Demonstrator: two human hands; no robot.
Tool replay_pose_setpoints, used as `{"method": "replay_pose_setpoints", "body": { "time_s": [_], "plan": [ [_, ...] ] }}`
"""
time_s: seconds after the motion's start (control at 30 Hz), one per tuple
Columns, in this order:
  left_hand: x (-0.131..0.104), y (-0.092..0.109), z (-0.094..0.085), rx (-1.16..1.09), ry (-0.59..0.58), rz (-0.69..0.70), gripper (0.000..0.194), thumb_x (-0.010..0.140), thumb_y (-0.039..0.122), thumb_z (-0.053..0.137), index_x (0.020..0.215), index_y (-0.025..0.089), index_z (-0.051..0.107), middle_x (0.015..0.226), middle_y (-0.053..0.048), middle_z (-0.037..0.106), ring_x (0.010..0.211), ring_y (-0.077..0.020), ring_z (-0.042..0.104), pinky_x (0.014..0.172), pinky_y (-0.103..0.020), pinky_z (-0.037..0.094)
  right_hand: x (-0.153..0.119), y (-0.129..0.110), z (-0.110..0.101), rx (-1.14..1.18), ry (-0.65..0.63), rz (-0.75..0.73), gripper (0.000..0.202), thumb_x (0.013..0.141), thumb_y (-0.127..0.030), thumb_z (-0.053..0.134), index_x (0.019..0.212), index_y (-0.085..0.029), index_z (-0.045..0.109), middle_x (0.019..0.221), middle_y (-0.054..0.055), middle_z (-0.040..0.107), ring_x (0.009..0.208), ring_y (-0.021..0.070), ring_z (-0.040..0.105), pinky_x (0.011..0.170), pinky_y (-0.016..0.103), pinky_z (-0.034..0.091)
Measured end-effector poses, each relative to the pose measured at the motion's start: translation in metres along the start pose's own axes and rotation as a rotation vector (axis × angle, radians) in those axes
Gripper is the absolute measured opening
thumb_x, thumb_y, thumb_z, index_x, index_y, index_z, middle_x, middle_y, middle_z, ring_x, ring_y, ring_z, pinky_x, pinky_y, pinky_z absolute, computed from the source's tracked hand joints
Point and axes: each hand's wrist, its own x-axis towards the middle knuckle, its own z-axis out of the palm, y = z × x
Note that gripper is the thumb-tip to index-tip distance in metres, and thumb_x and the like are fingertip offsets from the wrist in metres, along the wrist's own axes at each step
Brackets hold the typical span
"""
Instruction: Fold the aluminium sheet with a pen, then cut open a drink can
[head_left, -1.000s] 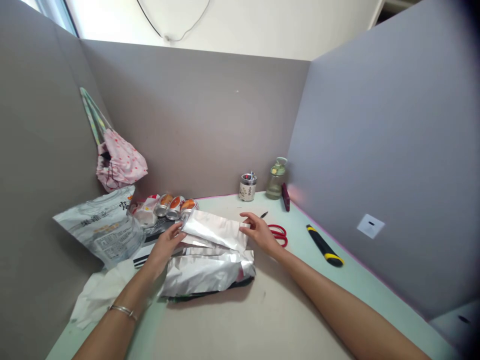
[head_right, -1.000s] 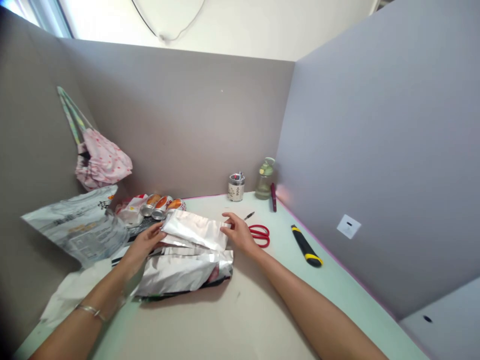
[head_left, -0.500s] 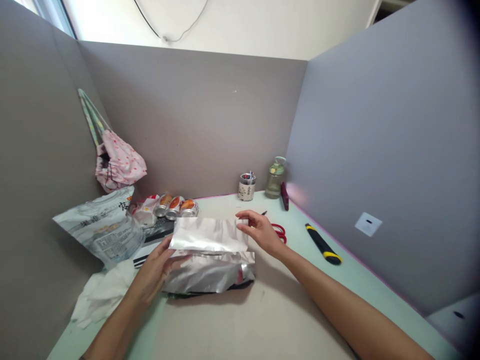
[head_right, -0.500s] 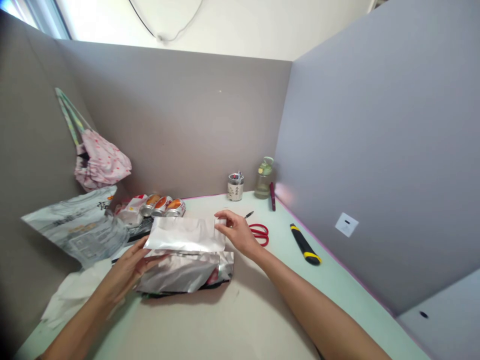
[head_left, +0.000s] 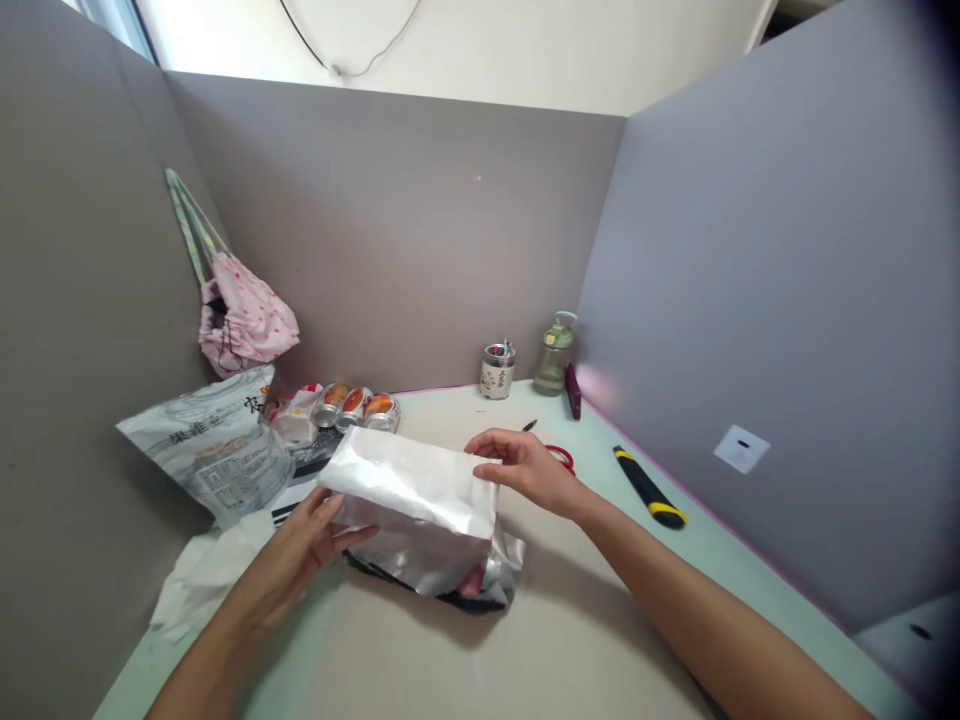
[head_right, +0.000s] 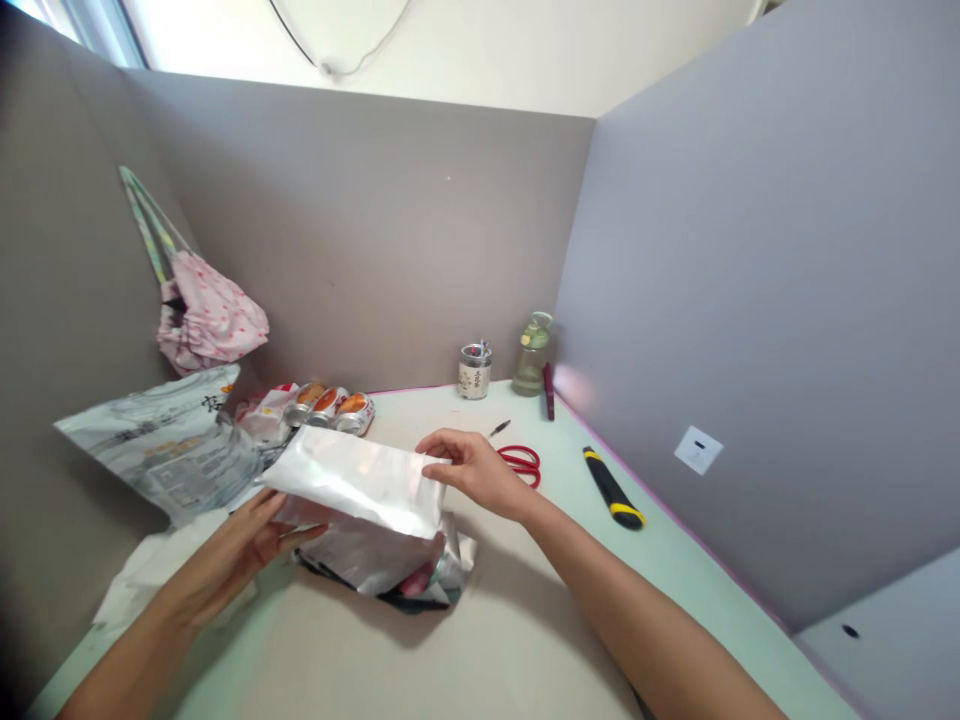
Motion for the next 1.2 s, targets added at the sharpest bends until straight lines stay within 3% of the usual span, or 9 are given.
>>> {"method": "replay_pose_setpoints", "body": {
  "time_s": [0.13, 0.27, 0.47, 0.57, 0.7, 0.87, 0.97, 1.07, 1.2],
  "plan": [
    [0.002, 0.001, 0.001, 0.012, 0.021, 0.005, 0.048, 0.085, 0.049, 0.072, 0.125, 0.025, 0.063, 0.117, -0.006, 0.073, 0.094, -0.0255, 0.072, 0.093, -0.049, 0.059, -0.004, -0.006, 0.005, -0.029, -0.058, 0.011, 0.018, 0.082, -0.03, 0.071, 0.096, -0.019, 0.069, 0.084, 0.001, 0.062, 0.08, 0.0169, 0.056, 0.071, 0.028, 0.045],
    [0.005, 0.001, -0.002, 0.044, 0.014, -0.006, 0.044, 0.082, 0.054, 0.072, 0.11, 0.02, 0.069, 0.107, -0.008, 0.076, 0.094, -0.0265, 0.072, 0.092, -0.045, 0.059, -0.004, -0.002, 0.005, -0.075, -0.089, 0.04, 0.017, 0.084, -0.026, 0.068, 0.099, -0.018, 0.068, 0.073, -0.003, 0.051, 0.07, 0.0134, 0.049, 0.063, 0.025, 0.04],
    [0.01, -0.006, -0.006, 0.15, 0.072, 0.001, 0.057, 0.082, 0.052, 0.074, 0.13, 0.024, 0.06, 0.136, -0.009, 0.063, 0.113, -0.0286, 0.065, 0.087, -0.037, 0.059, -0.003, 0.009, 0.001, -0.171, -0.192, 0.052, 0.019, 0.086, -0.025, 0.067, 0.104, -0.02, 0.069, 0.076, -0.002, 0.059, 0.07, 0.0149, 0.054, 0.062, 0.025, 0.044],
    [0.013, -0.011, -0.007, 0.208, 0.122, 0.007, 0.065, 0.075, 0.046, 0.081, 0.132, 0.023, 0.059, 0.145, -0.009, 0.056, 0.123, -0.0308, 0.058, 0.083, -0.031, 0.058, -0.002, 0.013, 0.001, -0.262, -0.147, 0.029, 0.019, 0.084, -0.024, 0.07, 0.103, -0.02, 0.07, 0.092, 0.003, 0.066, 0.082, 0.0189, 0.059, 0.074, 0.031, 0.048],
    [0.015, -0.015, -0.008, 0.254, 0.156, 0.037, 0.067, 0.072, 0.048, 0.081, 0.13, 0.023, 0.059, 0.146, -0.009, 0.054, 0.127, -0.0311, 0.055, 0.08, -0.027, 0.057, -0.005, 0.014, -0.001, -0.355, -0.059, -0.014, 0.043, 0.084, -0.033, 0.073, 0.124, -0.022, 0.062, 0.128, 0.01, 0.059, 0.112, 0.026, 0.056, 0.098, 0.04, 0.044],
    [0.016, -0.013, -0.008, 0.304, 0.21, 0.077, 0.073, 0.069, 0.054, 0.08, 0.13, 0.021, 0.057, 0.141, -0.011, 0.057, 0.112, -0.029, 0.062, 0.078, -0.03, 0.056, -0.011, 0.007, 0.002, -0.375, -0.123, 0.004, 0.057, 0.084, -0.043, 0.073, 0.136, -0.026, 0.056, 0.14, 0.01, 0.057, 0.126, 0.0295, 0.053, 0.107, 0.043, 0.039],
    [0.015, -0.01, -0.005, 0.349, 0.231, 0.091, 0.077, 0.069, 0.057, 0.078, 0.132, 0.019, 0.055, 0.135, -0.012, 0.061, 0.101, -0.0263, 0.066, 0.078, -0.032, 0.056, -0.013, 0.003, 0.007, -0.344, -0.165, 0.022, 0.048, 0.084, -0.037, 0.074, 0.129, -0.028, 0.06, 0.128, 0.005, 0.065, 0.118, 0.0265, 0.059, 0.099, 0.036, 0.044],
    [0.014, -0.008, -0.004, 0.417, 0.229, 0.094, 0.077, 0.071, 0.061, 0.073, 0.133, 0.019, 0.055, 0.124, -0.011, 0.067, 0.096, -0.0268, 0.067, 0.079, -0.035, 0.056, -0.011, 0.002, 0.011, -0.293, -0.196, 0.064, 0.035, 0.085, -0.03, 0.071, 0.12, -0.026, 0.065, 0.1, 0.001, 0.069, 0.092, 0.0206, 0.063, 0.08, 0.029, 0.047],
    [0.016, -0.008, -0.011, 0.555, 0.255, 0.137, 0.071, 0.076, 0.07, 0.063, 0.127, 0.02, 0.059, 0.121, -0.012, 0.068, 0.111, -0.0318, 0.063, 0.093, -0.041, 0.052, -0.007, 0.009, 0.013, -0.209, -0.251, 0.143, 0.027, 0.083, -0.025, 0.069, 0.11, -0.02, 0.069, 0.076, -0.002, 0.06, 0.07, 0.0151, 0.054, 0.062, 0.024, 0.04]
  ]
}}
